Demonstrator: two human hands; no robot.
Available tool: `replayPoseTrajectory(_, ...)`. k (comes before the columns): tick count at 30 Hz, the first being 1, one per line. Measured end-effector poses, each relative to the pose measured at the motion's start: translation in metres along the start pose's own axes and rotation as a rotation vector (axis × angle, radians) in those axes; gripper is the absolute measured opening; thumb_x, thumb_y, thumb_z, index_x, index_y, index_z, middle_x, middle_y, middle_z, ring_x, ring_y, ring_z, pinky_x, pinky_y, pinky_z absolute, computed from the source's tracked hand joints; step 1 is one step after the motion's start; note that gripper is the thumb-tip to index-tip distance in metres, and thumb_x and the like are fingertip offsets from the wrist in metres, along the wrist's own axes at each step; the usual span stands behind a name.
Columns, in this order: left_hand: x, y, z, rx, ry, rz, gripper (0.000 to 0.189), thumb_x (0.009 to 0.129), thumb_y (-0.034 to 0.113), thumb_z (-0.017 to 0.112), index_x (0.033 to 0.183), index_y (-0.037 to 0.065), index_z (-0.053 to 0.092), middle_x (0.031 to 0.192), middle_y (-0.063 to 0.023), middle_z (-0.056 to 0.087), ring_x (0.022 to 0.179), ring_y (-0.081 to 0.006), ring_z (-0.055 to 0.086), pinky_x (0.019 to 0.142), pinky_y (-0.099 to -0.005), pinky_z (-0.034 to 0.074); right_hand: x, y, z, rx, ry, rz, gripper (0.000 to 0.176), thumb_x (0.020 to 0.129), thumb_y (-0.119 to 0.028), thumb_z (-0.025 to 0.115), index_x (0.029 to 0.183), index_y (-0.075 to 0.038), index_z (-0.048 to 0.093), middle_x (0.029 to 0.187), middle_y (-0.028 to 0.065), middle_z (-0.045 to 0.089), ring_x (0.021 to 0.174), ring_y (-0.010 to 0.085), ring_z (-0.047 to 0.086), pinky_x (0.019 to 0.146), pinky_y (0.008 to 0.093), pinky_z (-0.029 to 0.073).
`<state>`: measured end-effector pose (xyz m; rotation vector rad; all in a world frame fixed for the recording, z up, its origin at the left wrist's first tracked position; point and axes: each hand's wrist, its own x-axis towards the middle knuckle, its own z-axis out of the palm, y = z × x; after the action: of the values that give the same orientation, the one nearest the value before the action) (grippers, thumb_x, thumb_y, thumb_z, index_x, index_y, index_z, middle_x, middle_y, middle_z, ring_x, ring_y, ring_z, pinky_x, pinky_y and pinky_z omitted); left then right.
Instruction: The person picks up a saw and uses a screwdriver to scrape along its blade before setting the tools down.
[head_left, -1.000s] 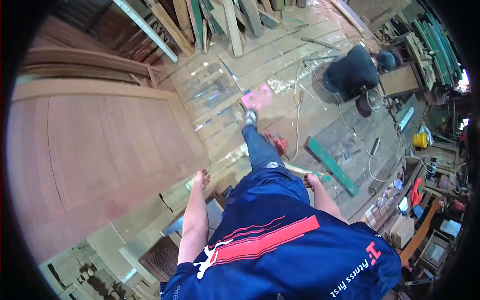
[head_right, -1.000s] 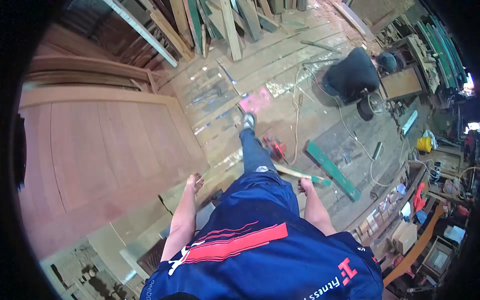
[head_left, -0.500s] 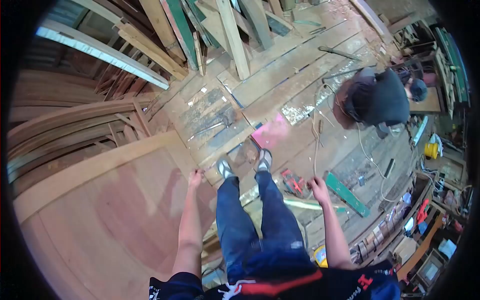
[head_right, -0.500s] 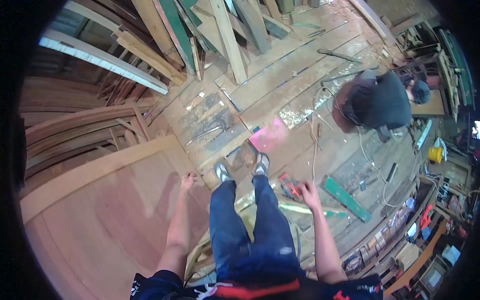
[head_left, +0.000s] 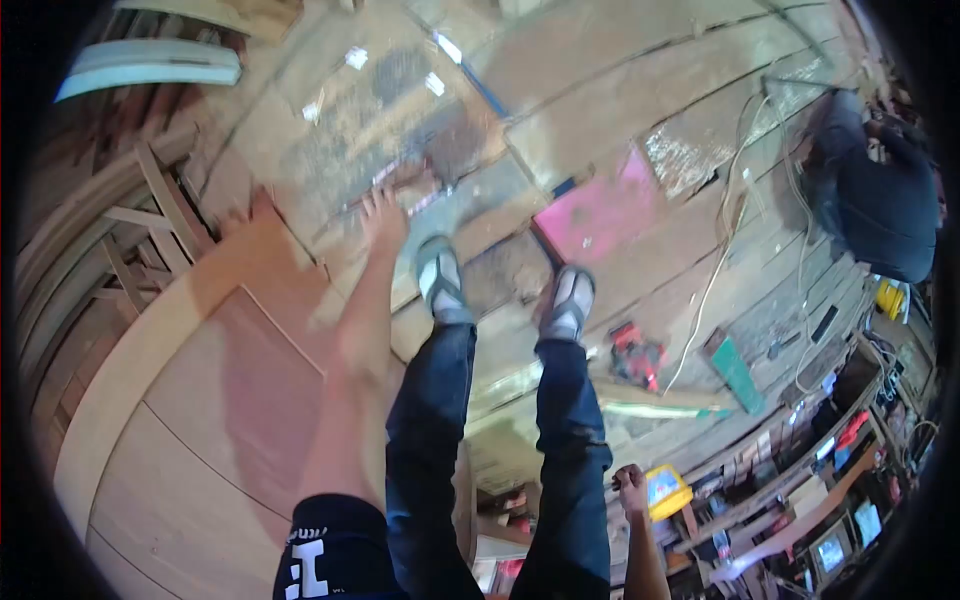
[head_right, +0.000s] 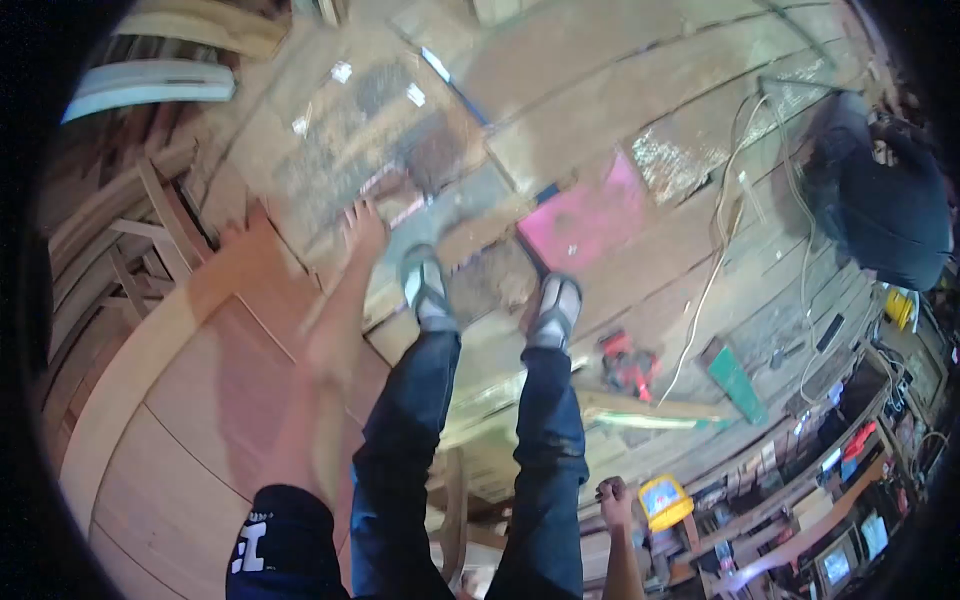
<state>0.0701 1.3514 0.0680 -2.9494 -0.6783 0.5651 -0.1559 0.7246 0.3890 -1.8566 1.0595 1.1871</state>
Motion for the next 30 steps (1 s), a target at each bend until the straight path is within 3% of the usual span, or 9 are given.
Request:
replayPoseTrajectory(3,0.013,-0.010,0.023,0.085,-0.126,0.052,0.052,0.086,0.029,0.062,0.130,0.006,0.045,0.133,-0.0142,0.046,0.122,-0.0364,0.047,0.103,-0.0500,0.034,-0.007,0.042,0.001,-0.181,-0.050,0.075,0.022,0.089,-0.020,0.058,0.093,0.001,0.059,0.078,0.0082,0.064,0.068,0.0153,0.061,0.060,0.0287,0.050)
replayPoseTrajectory(6,0.021,-0.030,0.044,0.130,-0.137,0.102,0.049,0.087,0.029,0.061,0.128,0.007,0.047,0.132,-0.0125,0.047,0.120,-0.0349,0.048,0.101,-0.0489,0.035,-0.027,0.011,0.022,-0.075,0.185,0.083,0.022,0.087,-0.021,0.059,0.091,0.001,0.062,0.081,0.0091,0.064,0.068,0.0154,0.062,0.061,0.0300,0.049)
replayPoseTrajectory(7,0.023,-0.031,0.034,0.147,-0.172,0.107,0.047,0.087,0.029,0.061,0.127,0.007,0.048,0.130,-0.0122,0.048,0.120,-0.0343,0.049,0.100,-0.0487,0.036,-0.005,0.098,0.003,-0.233,0.249,-0.025,0.021,0.089,-0.019,0.057,0.092,0.001,0.062,0.084,0.0098,0.065,0.069,0.0145,0.062,0.061,0.0296,0.049)
replayPoseTrajectory(10,0.033,-0.039,0.037,0.200,-0.104,0.180,0.033,0.089,0.023,0.055,0.118,0.008,0.054,0.119,-0.0104,0.056,0.113,-0.0323,0.054,0.094,-0.0463,0.040,-0.021,-0.026,0.021,-0.153,0.057,0.193,0.034,0.087,-0.024,0.058,0.104,0.005,0.060,0.086,0.0106,0.065,0.074,0.0166,0.062,0.069,0.0304,0.049)
replayPoseTrajectory(11,0.038,-0.039,0.034,0.197,-0.101,0.193,0.028,0.089,0.020,0.054,0.114,0.008,0.057,0.115,-0.0094,0.058,0.109,-0.0308,0.057,0.092,-0.0452,0.041,-0.010,-0.013,0.017,-0.076,-0.008,0.129,0.020,0.091,-0.018,0.055,0.095,0.000,0.060,0.078,0.0078,0.062,0.068,0.0143,0.061,0.062,0.0278,0.049)
replayPoseTrajectory(15,0.060,-0.038,0.035,0.227,-0.164,0.235,0.023,0.089,0.016,0.052,0.108,0.008,0.061,0.107,-0.0085,0.062,0.102,-0.0295,0.061,0.085,-0.0440,0.046,0.006,-0.053,0.035,0.103,-0.025,0.049,0.014,0.091,-0.012,0.052,0.087,-0.001,0.058,0.075,0.0070,0.061,0.064,0.0133,0.058,0.061,0.0274,0.048)
replayPoseTrajectory(24,0.049,-0.049,0.027,0.308,-0.104,0.341,0.018,0.088,0.014,0.053,0.104,0.009,0.061,0.103,-0.0096,0.061,0.085,-0.0288,0.067,0.077,-0.0403,0.051,-0.011,-0.044,0.031,0.047,0.027,0.036,0.018,0.091,-0.016,0.053,0.086,-0.001,0.060,0.074,0.0066,0.063,0.067,0.0135,0.060,0.062,0.0276,0.049)
replayPoseTrajectory(28,0.033,-0.056,0.033,0.292,-0.151,0.005,0.025,0.089,0.018,0.053,0.112,0.008,0.056,0.106,-0.0099,0.059,0.102,-0.0298,0.061,0.079,-0.0409,0.051,-0.040,-0.048,0.012,-0.037,0.085,0.063,0.020,0.089,-0.018,0.054,0.088,0.000,0.062,0.076,0.0072,0.065,0.070,0.0131,0.062,0.063,0.0278,0.050)
replayPoseTrajectory(30,0.011,-0.049,-0.001,0.270,-0.261,0.018,0.033,0.089,0.019,0.053,0.120,0.008,0.053,0.112,-0.0133,0.057,0.109,-0.0333,0.057,0.082,-0.0440,0.051,-0.058,-0.041,0.001,0.022,0.098,0.057,0.020,0.088,-0.019,0.053,0.088,0.000,0.061,0.076,0.0076,0.064,0.069,0.0134,0.061,0.063,0.0286,0.050)
